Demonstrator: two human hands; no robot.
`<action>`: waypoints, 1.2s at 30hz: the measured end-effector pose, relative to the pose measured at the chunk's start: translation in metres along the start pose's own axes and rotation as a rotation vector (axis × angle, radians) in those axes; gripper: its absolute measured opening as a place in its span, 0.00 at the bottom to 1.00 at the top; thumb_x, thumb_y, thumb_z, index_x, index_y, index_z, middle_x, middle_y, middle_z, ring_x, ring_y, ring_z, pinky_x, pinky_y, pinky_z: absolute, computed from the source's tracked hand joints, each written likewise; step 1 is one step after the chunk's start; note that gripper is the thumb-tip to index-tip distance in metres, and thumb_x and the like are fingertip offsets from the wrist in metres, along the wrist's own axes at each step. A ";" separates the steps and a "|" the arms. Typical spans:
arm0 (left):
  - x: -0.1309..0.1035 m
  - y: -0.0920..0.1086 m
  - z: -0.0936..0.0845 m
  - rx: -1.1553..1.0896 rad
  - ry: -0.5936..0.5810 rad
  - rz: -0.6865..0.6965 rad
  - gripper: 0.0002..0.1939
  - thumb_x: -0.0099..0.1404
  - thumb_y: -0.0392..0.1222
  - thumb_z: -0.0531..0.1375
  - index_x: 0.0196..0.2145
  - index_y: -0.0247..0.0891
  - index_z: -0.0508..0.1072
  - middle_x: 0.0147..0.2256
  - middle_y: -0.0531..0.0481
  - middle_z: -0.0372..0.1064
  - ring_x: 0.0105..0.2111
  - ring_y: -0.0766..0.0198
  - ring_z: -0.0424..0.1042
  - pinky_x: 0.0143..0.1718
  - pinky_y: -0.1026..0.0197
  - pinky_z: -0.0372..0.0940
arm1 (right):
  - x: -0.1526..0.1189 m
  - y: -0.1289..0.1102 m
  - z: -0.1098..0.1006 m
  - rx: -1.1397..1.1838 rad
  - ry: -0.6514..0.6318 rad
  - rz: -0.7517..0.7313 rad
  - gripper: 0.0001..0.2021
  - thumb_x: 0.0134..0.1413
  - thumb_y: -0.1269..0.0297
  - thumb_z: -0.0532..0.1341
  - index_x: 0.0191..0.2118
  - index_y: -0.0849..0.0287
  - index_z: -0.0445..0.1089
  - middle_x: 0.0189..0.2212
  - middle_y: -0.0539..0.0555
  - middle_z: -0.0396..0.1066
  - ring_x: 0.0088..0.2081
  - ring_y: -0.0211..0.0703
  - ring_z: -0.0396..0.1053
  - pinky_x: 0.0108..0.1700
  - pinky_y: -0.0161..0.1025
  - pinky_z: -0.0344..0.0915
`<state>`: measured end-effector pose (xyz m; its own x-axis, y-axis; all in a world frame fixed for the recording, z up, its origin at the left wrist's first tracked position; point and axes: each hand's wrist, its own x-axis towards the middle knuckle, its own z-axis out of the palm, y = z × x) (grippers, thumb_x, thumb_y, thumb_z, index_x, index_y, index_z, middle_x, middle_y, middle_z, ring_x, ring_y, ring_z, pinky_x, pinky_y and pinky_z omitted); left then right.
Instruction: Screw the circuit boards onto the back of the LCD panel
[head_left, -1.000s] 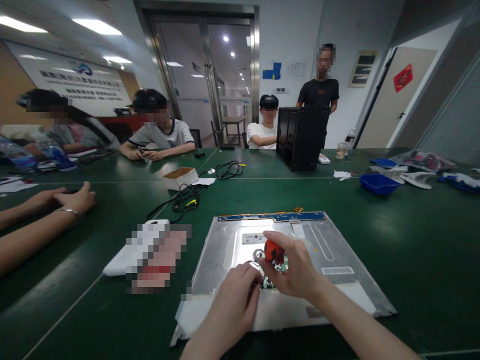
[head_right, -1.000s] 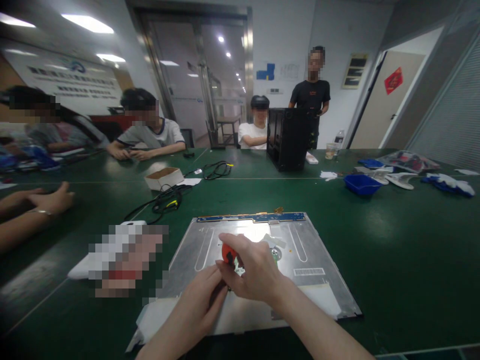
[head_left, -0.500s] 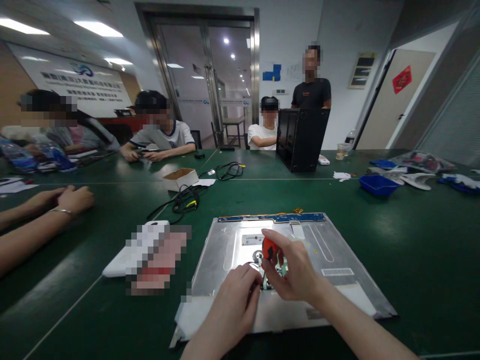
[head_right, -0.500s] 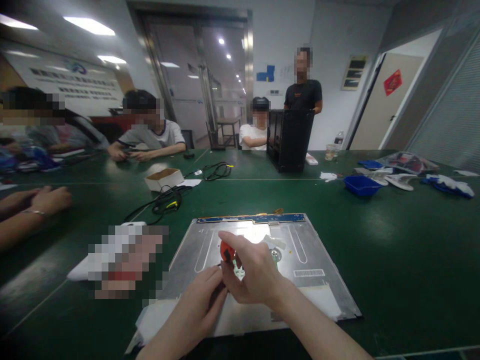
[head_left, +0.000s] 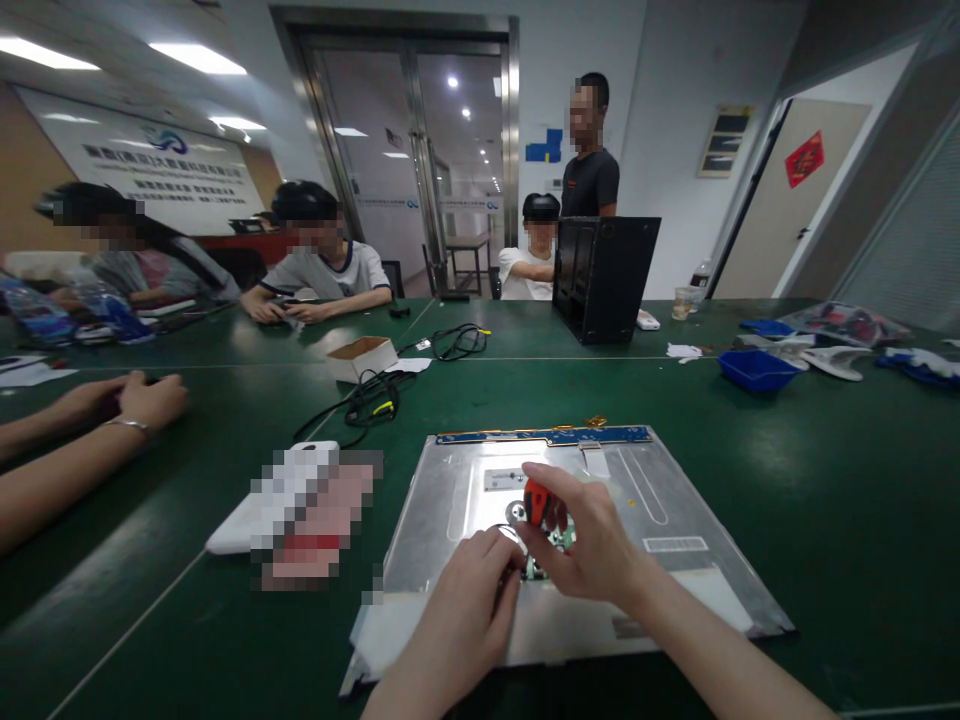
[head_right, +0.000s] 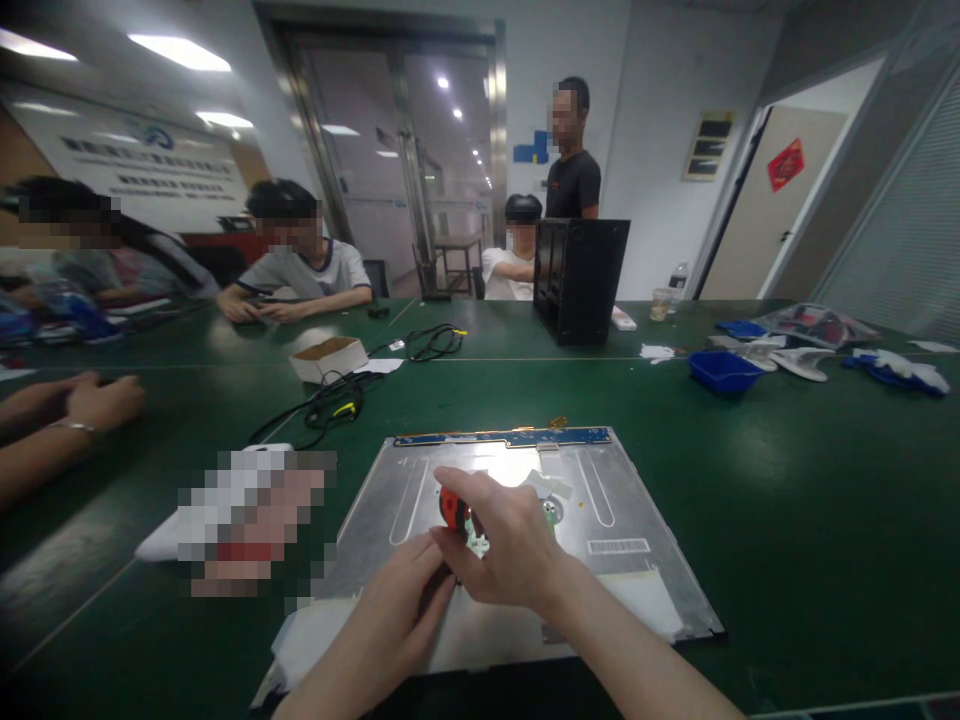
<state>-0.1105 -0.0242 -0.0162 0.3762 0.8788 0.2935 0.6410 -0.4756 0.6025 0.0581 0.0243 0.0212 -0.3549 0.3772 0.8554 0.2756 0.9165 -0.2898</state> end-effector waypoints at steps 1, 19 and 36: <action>0.000 0.000 0.000 -0.001 -0.002 0.001 0.08 0.66 0.35 0.51 0.37 0.39 0.70 0.36 0.43 0.70 0.39 0.53 0.70 0.41 0.53 0.66 | 0.000 0.000 0.000 0.015 -0.007 -0.003 0.24 0.59 0.68 0.55 0.61 0.59 0.53 0.30 0.50 0.70 0.23 0.36 0.63 0.23 0.35 0.61; 0.001 0.001 0.000 0.010 0.007 0.002 0.08 0.65 0.34 0.51 0.36 0.39 0.70 0.36 0.43 0.70 0.38 0.53 0.70 0.41 0.54 0.67 | -0.001 0.000 0.000 -0.045 0.006 0.000 0.20 0.61 0.67 0.55 0.58 0.58 0.54 0.28 0.48 0.67 0.22 0.35 0.61 0.23 0.35 0.60; 0.001 0.001 -0.002 0.006 -0.014 -0.001 0.07 0.66 0.36 0.52 0.37 0.39 0.70 0.35 0.43 0.70 0.38 0.52 0.69 0.41 0.52 0.66 | 0.000 -0.004 -0.002 -0.008 0.005 0.003 0.25 0.57 0.70 0.54 0.60 0.57 0.53 0.28 0.48 0.69 0.22 0.36 0.63 0.23 0.35 0.60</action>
<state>-0.1104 -0.0240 -0.0137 0.3849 0.8785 0.2829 0.6450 -0.4753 0.5983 0.0587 0.0207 0.0235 -0.3497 0.3793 0.8566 0.2838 0.9143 -0.2890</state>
